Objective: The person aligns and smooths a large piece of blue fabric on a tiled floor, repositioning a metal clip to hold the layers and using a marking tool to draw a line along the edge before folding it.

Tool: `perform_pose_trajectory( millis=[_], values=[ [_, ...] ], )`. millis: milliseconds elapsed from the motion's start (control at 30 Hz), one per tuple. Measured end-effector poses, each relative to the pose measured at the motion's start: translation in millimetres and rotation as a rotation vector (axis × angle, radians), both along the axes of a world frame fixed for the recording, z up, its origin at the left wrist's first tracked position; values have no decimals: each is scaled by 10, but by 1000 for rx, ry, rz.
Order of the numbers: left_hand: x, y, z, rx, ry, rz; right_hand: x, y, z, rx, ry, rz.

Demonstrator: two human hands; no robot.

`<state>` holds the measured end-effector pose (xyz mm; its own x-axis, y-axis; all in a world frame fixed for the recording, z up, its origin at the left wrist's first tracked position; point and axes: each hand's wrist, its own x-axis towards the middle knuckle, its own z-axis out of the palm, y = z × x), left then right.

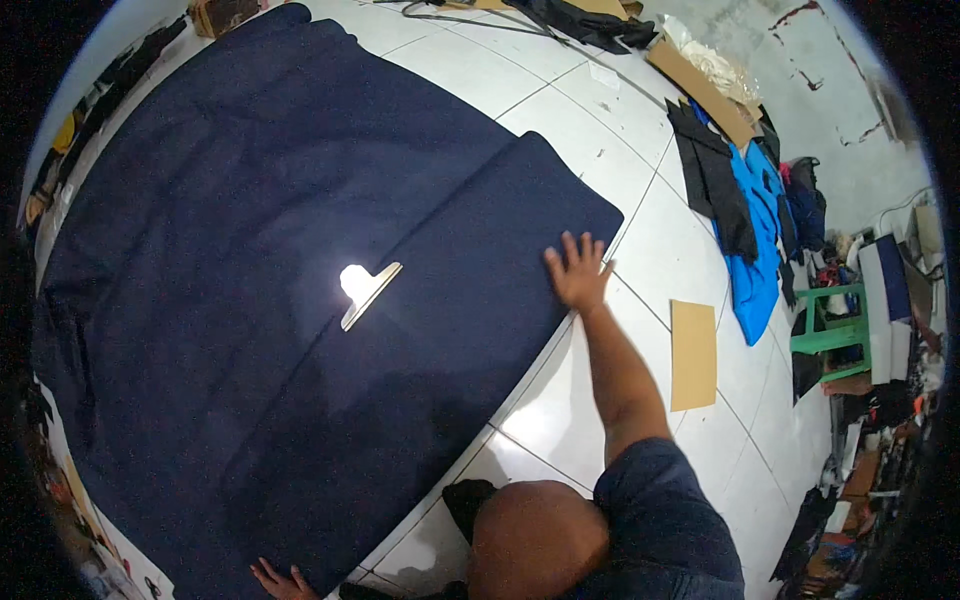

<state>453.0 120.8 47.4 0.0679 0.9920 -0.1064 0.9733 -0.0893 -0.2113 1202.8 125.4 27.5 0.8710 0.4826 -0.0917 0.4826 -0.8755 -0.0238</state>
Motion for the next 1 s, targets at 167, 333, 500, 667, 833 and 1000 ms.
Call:
perform_pose_trajectory(
  millis=[167,333,500,667,833,1000],
  values=[
    [432,1102,319,-298,-19,7,705,296,77,257,-219,16],
    [1803,2188,411,-422,-533,-466,1054,283,-40,291,-266,-46],
    [3075,2165,12,-332,-589,-434,1670,-94,-140,443,-55,-265],
    [3288,1947,-364,-142,-468,-286,1924,-205,-210,574,68,-409],
    [3271,1892,-502,19,-418,-413,1583,38,64,156,-165,-533],
    [3305,1935,-489,13,-355,-480,932,1093,108,469,-254,387]
  ],
)
